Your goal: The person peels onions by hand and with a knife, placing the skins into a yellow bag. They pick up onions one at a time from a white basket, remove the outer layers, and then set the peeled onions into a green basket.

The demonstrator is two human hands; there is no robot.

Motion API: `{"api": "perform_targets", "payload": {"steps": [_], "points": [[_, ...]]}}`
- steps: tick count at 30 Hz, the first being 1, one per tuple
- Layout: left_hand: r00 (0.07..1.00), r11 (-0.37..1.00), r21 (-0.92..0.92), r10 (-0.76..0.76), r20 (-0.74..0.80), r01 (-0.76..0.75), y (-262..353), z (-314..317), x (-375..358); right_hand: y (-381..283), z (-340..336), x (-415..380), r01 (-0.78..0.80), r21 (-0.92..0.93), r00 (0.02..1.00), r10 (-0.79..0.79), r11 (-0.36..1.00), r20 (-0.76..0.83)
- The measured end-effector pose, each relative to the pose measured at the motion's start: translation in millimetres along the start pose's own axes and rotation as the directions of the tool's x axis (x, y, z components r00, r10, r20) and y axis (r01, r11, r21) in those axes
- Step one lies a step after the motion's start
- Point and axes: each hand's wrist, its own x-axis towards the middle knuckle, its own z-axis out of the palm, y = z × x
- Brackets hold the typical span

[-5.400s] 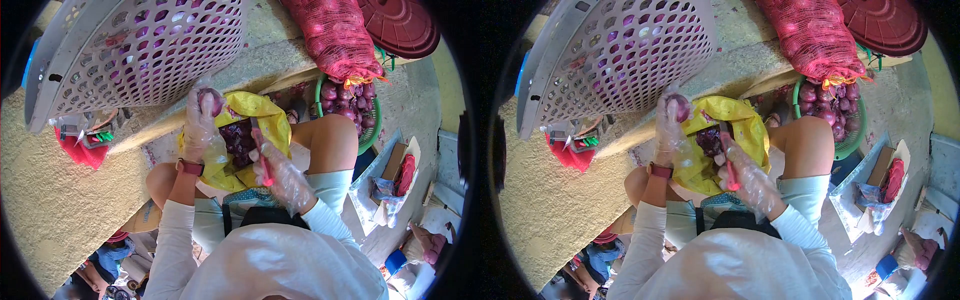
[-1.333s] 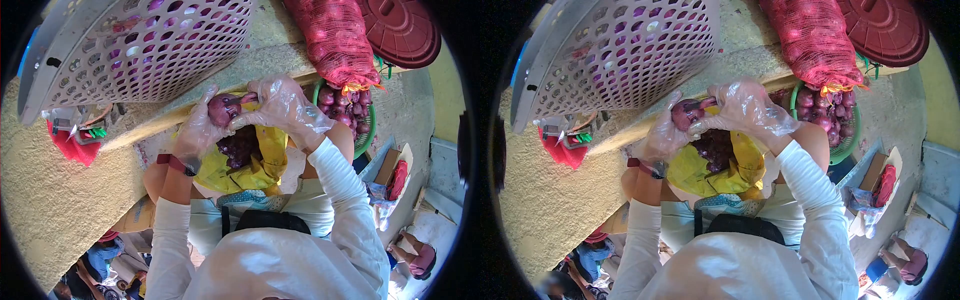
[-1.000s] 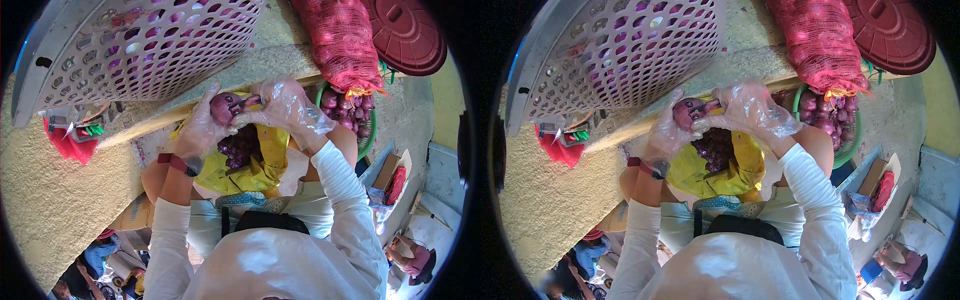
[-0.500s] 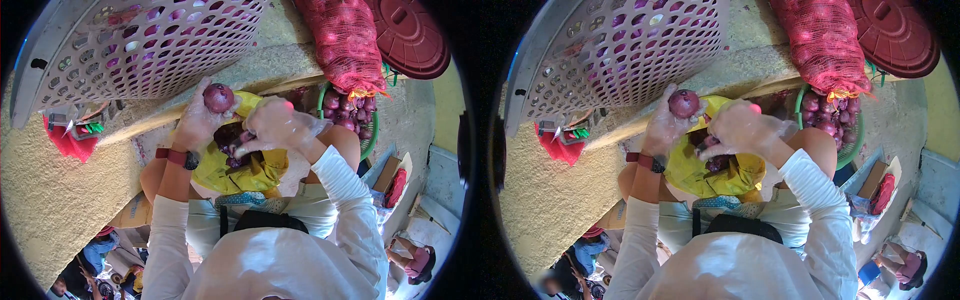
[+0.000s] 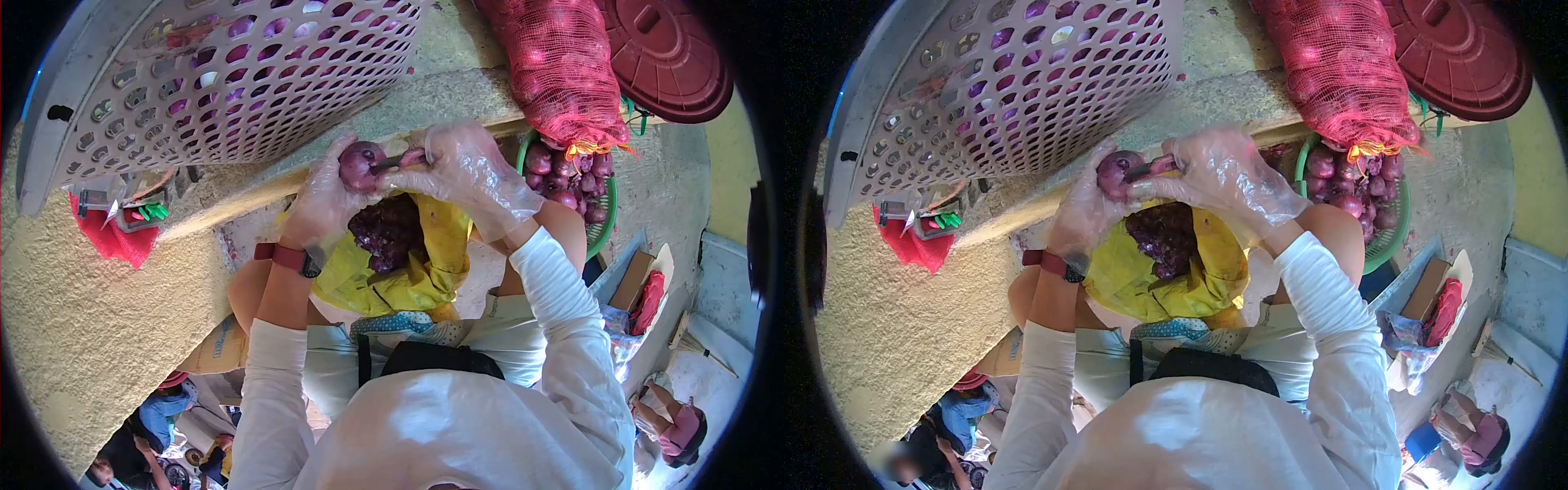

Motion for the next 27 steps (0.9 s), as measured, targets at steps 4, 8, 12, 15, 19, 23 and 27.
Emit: {"api": "perform_targets", "payload": {"steps": [4, 8, 12, 15, 19, 23, 27], "points": [[0.985, 0.997, -0.013, -0.076, 0.157, 0.079, -1.9, -1.2, 3.2, 2.2, -2.5, 2.2, 0.031, 0.003, 1.000, -0.031, 1.000, 0.004], [0.988, 0.996, -0.043, -0.077, 0.136, 0.083, -2.6, 2.1, 1.9, 3.1, 1.9, 3.1, 0.003, -0.028, 0.999, -0.002, 1.000, 0.042], [0.996, 1.000, -0.017, -0.023, 0.091, 0.024, -3.9, 7.9, -5.2, 3.7, 5.6, 3.0, -0.025, -0.024, 0.999, 0.026, 0.999, 0.047], [0.994, 0.999, 0.050, -0.015, 0.105, 0.010, -0.7, 10.3, -8.5, 8.5, 15.1, 3.4, -0.048, 0.029, 0.999, 0.047, 0.998, 0.024], [0.996, 0.995, 0.102, -0.018, 0.087, 0.009, 1.5, 15.6, -12.0, 9.7, 22.0, 1.8, -0.083, 0.065, 0.997, 0.083, 0.994, 0.005], [0.996, 0.987, 0.158, 0.018, 0.092, -0.032, 1.1, 20.5, -19.7, 6.3, 15.5, 2.0, -0.064, 0.110, 0.998, 0.064, 0.992, 0.004], [0.989, 0.990, 0.138, -0.006, 0.148, -0.015, 2.4, 16.0, -17.4, 10.0, 19.0, 3.8, -0.051, 0.012, 0.999, 0.051, 0.999, 0.018]]}}
